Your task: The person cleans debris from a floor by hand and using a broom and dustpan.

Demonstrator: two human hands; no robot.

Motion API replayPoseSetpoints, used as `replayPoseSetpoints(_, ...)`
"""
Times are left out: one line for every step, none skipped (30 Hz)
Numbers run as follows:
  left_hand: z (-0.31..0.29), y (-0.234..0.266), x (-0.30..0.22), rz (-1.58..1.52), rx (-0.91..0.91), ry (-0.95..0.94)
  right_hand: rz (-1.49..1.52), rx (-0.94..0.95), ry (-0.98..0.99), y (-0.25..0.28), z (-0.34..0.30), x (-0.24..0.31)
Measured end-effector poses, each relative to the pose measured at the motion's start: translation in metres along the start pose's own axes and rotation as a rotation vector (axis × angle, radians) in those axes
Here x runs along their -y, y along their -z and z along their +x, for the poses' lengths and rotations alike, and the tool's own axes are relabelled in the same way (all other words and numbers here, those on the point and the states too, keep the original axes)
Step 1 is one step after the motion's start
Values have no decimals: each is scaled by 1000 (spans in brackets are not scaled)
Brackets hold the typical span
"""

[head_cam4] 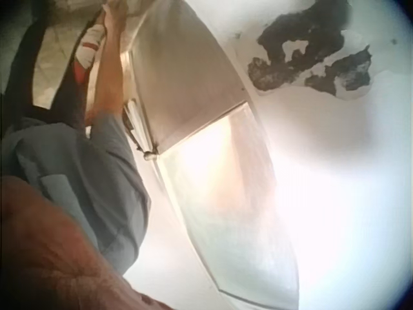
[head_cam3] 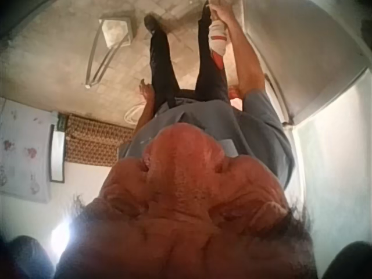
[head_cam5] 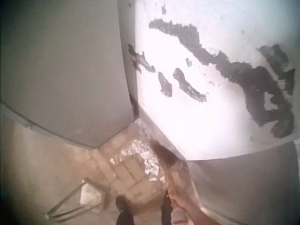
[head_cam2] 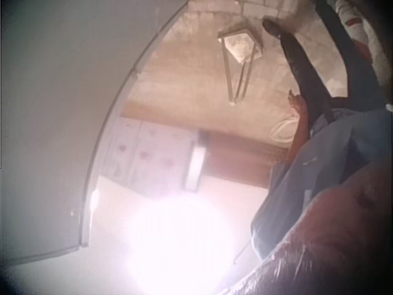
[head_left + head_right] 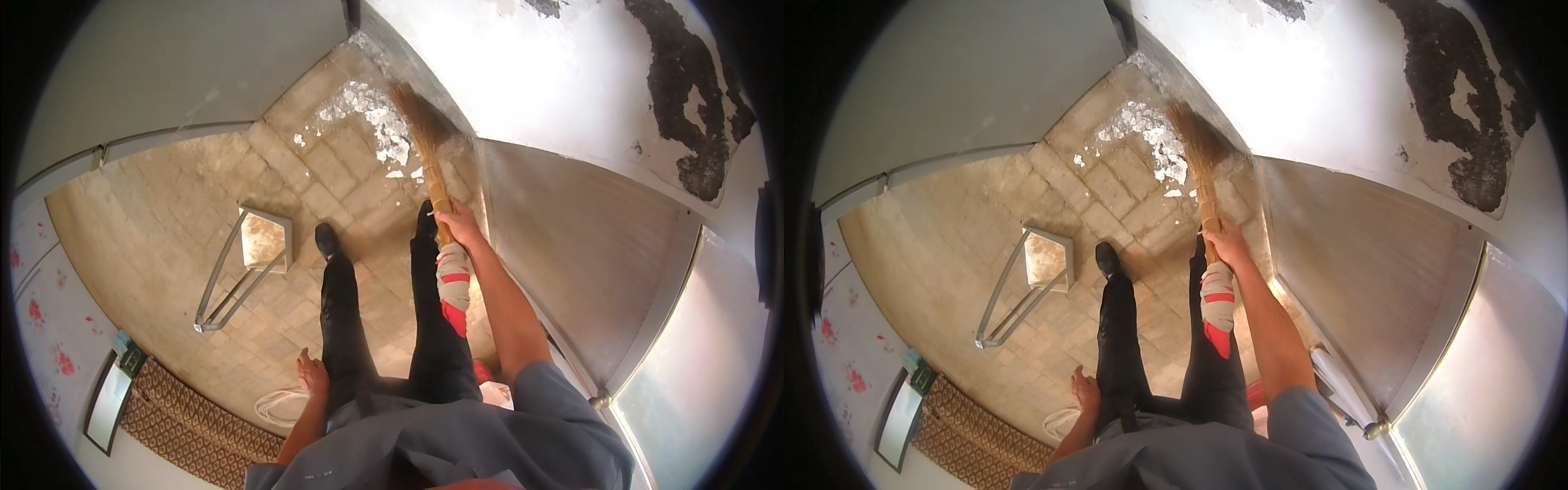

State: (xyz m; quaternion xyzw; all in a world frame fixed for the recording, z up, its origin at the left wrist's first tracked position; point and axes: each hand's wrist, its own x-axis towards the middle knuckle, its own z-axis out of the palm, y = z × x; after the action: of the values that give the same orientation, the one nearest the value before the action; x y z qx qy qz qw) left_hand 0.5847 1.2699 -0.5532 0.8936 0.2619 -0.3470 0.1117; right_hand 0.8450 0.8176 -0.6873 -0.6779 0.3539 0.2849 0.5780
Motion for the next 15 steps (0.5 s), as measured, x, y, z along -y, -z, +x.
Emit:
replayPoseSetpoints(-9, -1, 8, 11, 16, 68, 83, 38, -58, -7, -15, 17)
replayPoseSetpoints(-10, -2, 8, -7, 6, 65, 167, 50, -102, -4, -23, 31)
replayPoseSetpoints(-12, -3, 9, -24, -4, 64, 182, 17, -70, -4, -25, 29)
replayPoseSetpoints(-13, -5, 11, -42, -14, 66, 197, -14, -38, -4, -28, 30)
replayPoseSetpoints(-13, -5, 9, -39, -13, 48, 213, -54, -6, 1, -30, 30)
replayPoseSetpoints(-8, -4, 6, -34, -11, 19, 104, -73, 75, 8, -24, 24)
replayPoseSetpoints(-4, -4, 2, -28, -9, -9, -7, -90, 155, 13, -12, 20)
replayPoseSetpoints(-1, -4, -2, -24, -12, -34, -115, -112, 234, 19, 3, 10)
replayPoseSetpoints(1, -4, -2, -18, -18, -47, 48, 60, 140, 13, 15, 8)
replayPoseSetpoints(3, -4, -3, -12, -24, -63, 90, 73, 57, 16, 14, 2)
replayPoseSetpoints(-2, -6, 4, -5, -39, -19, 129, 127, -33, -3, 4, 18)
replayPoseSetpoints(-8, -7, 8, -1, -39, 9, 162, 159, -132, -10, -8, 24)
replayPoseSetpoints(-10, -6, 8, -1, -36, 22, 188, 109, -40, -10, -13, 22)
replayPoseSetpoints(-8, -6, 4, -13, -28, 29, 167, 93, -12, -5, -14, 20)
replayPoseSetpoints(-7, -3, 0, -24, -20, 35, 147, 76, 15, 2, -18, 15)
